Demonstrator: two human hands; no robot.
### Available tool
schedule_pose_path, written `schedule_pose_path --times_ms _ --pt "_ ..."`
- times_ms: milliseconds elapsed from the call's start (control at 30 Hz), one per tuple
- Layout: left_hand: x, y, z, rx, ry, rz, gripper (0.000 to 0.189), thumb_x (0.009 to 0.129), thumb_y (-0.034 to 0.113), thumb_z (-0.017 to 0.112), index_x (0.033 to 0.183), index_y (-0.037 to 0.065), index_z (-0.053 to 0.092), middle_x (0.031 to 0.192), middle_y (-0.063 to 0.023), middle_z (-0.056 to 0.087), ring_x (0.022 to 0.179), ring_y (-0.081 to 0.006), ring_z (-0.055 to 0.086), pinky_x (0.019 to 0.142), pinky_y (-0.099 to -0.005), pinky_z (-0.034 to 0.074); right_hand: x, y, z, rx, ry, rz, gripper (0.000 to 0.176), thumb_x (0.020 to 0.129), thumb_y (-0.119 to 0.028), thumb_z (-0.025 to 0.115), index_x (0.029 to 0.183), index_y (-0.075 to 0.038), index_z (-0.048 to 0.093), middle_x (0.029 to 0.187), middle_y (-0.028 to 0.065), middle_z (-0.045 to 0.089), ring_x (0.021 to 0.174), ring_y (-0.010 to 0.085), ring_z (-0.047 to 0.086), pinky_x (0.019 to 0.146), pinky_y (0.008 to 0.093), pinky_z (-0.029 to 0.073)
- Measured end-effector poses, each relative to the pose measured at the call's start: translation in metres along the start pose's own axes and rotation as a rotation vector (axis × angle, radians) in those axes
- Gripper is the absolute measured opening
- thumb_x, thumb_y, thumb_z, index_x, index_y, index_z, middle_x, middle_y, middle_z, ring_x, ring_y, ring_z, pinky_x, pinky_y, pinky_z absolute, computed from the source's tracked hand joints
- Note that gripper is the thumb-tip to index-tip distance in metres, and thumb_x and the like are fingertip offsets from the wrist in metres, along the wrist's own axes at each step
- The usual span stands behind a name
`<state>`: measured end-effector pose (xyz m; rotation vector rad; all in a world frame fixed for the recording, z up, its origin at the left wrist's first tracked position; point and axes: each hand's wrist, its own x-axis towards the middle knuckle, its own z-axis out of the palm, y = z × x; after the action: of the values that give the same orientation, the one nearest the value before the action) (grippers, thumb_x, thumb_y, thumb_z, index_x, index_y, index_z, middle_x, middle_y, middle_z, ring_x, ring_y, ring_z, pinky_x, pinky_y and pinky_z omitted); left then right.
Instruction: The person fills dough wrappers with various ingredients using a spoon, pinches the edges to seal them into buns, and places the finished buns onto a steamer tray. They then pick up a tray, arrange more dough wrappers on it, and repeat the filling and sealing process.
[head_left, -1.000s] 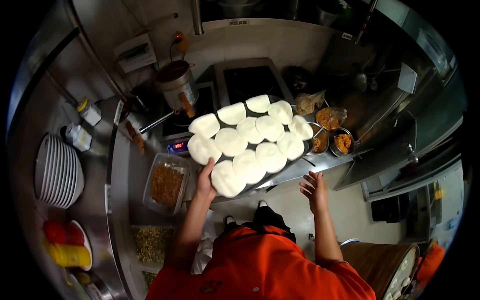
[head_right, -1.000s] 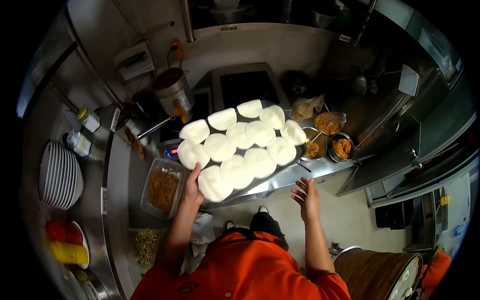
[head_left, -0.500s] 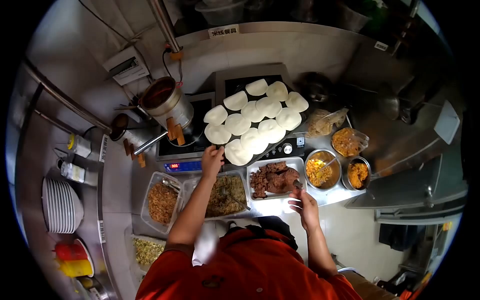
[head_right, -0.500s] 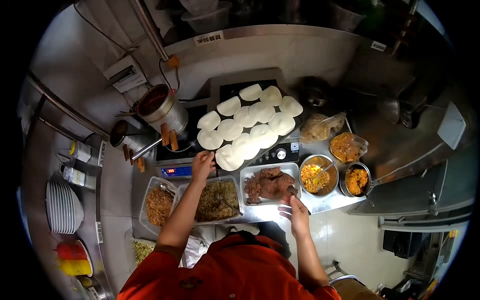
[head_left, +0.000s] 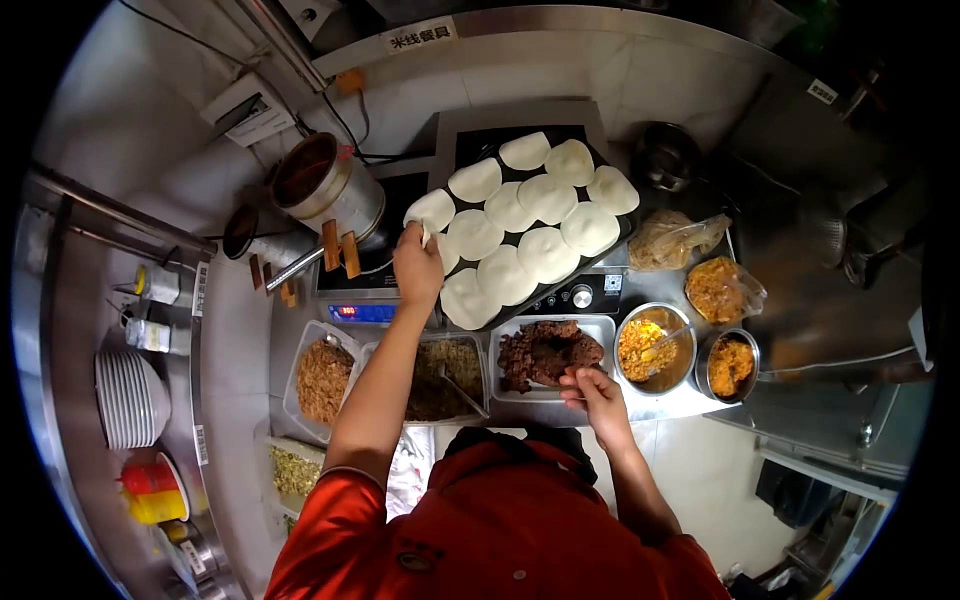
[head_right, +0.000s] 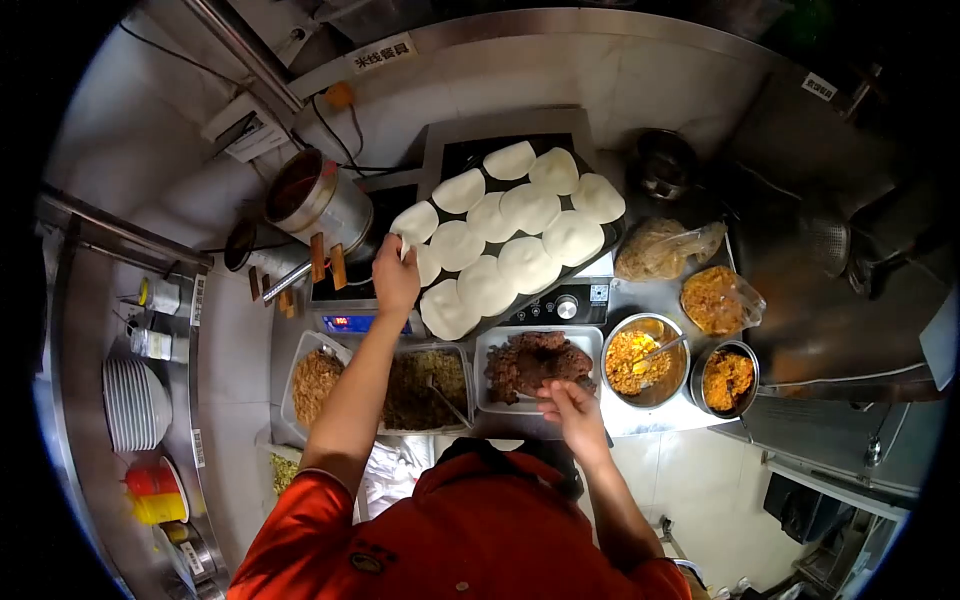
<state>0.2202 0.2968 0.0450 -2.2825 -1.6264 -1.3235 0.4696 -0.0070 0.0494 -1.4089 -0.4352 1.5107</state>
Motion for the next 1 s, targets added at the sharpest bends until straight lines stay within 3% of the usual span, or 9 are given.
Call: schedule_pose_path --times_ms 133,200,233,433,533,700,867,933,1000 --pt "0.003 0.017 -0.001 -0.348 -0.184 -0.520 0.021 0.096 0.008 0.067 0.098 0.003 0.047 0.099 -0.0177 0.064 0.090 -0.0276 0.068 0.070 -0.0412 0.053 0.007 -0.006 0.002 -0.037 -0.036 -0.019 0.033 0.107 -0.025 0.056 0.125 0.003 0.063 0.110 0.0108 0.072 0.089 0.0142 0.069 0.080 0.0255 0.055" --pt "0.009 0.041 -0.015 -1.331 -0.001 -1.000 0.017 0.099 0.007 0.066 0.102 0.008 0.048 0.100 -0.0095 0.066 0.096 -0.0185 0.068 0.078 -0.0368 0.057 0.009 -0.015 0.009 -0.066 -0.060 -0.093 0.030 0.107 -0.020 0.055 0.125 0.003 0.063 0.112 0.0111 0.072 0.090 0.0151 0.069 0.082 0.0279 0.057" --pt "0.011 0.053 -0.028 -1.424 -0.045 -1.089 0.017 0.100 0.006 0.065 0.107 0.009 0.050 0.107 -0.0065 0.067 0.101 -0.0188 0.069 0.087 -0.0345 0.058 0.012 -0.022 0.013 -0.070 -0.065 -0.090 0.030 0.107 -0.020 0.055 0.125 0.003 0.063 0.112 0.0111 0.072 0.090 0.0151 0.069 0.082 0.0279 0.057" --pt "-0.019 0.109 -0.079 -1.460 -0.371 -0.926 0.036 0.091 0.000 0.072 0.122 0.002 0.053 0.113 -0.0111 0.069 0.100 -0.0178 0.070 0.091 -0.0320 0.056 0.026 -0.062 0.062 0.221 -0.355 -0.133 0.056 0.109 -0.034 0.051 0.150 0.003 0.042 0.138 0.0182 0.059 0.115 0.0251 0.065 0.092 0.0349 0.058" --pt "-0.042 0.122 -0.115 -1.376 -0.494 -0.820 0.047 0.088 -0.002 0.074 0.131 0.000 0.053 0.113 -0.0101 0.070 0.102 -0.0161 0.068 0.090 -0.0295 0.055 0.028 -0.062 0.082 0.149 -0.352 -0.107 0.041 0.107 -0.026 0.057 0.135 0.004 0.058 0.122 0.0120 0.068 0.108 0.0189 0.068 0.092 0.0346 0.058" --pt "-0.065 0.119 -0.177 -1.581 -0.463 -0.984 0.052 0.095 0.003 0.067 0.143 0.000 0.048 0.118 -0.0094 0.069 0.110 -0.0165 0.066 0.093 -0.0297 0.053 0.014 -0.069 0.127 0.062 -0.270 -0.130 0.033 0.105 -0.027 0.061 0.119 0.003 0.068 0.101 0.0069 0.073 0.080 0.0107 0.069 0.066 0.0239 0.058" --pt "-0.098 0.086 -0.208 -1.358 -0.553 -1.203 0.045 0.096 0.011 0.070 0.137 -0.001 0.055 0.120 -0.0091 0.068 0.102 -0.0170 0.069 0.088 -0.0316 0.056 0.004 -0.057 0.151 -0.236 -0.355 -0.169 0.032 0.104 -0.027 0.063 0.114 0.002 0.072 0.090 0.0042 0.074 0.079 0.0085 0.066 0.066 0.0251 0.056" --pt "-0.106 0.083 -0.216 -1.391 -0.525 -1.239 0.045 0.096 0.015 0.071 0.135 -0.001 0.055 0.119 -0.0091 0.068 0.099 -0.0178 0.070 0.086 -0.0325 0.058 -0.001 -0.052 0.159 -0.524 -0.349 -0.463 0.029 0.104 -0.024 0.064 0.116 0.002 0.071 0.085 0.0047 0.074 0.077 0.0088 0.065 0.068 0.0280 0.055" --pt "-0.115 0.079 -0.222 -1.515 -0.463 -1.223 0.042 0.097 0.015 0.071 0.133 -0.001 0.056 0.116 -0.0089 0.068 0.101 -0.0177 0.070 0.086 -0.0329 0.058 -0.017 -0.060 0.172 -0.573 -0.323 -0.378 0.030 0.097 -0.019 0.071 0.118 0.002 0.071 0.099 0.0112 0.073 0.087 0.0161 0.067 0.077 0.0329 0.054"
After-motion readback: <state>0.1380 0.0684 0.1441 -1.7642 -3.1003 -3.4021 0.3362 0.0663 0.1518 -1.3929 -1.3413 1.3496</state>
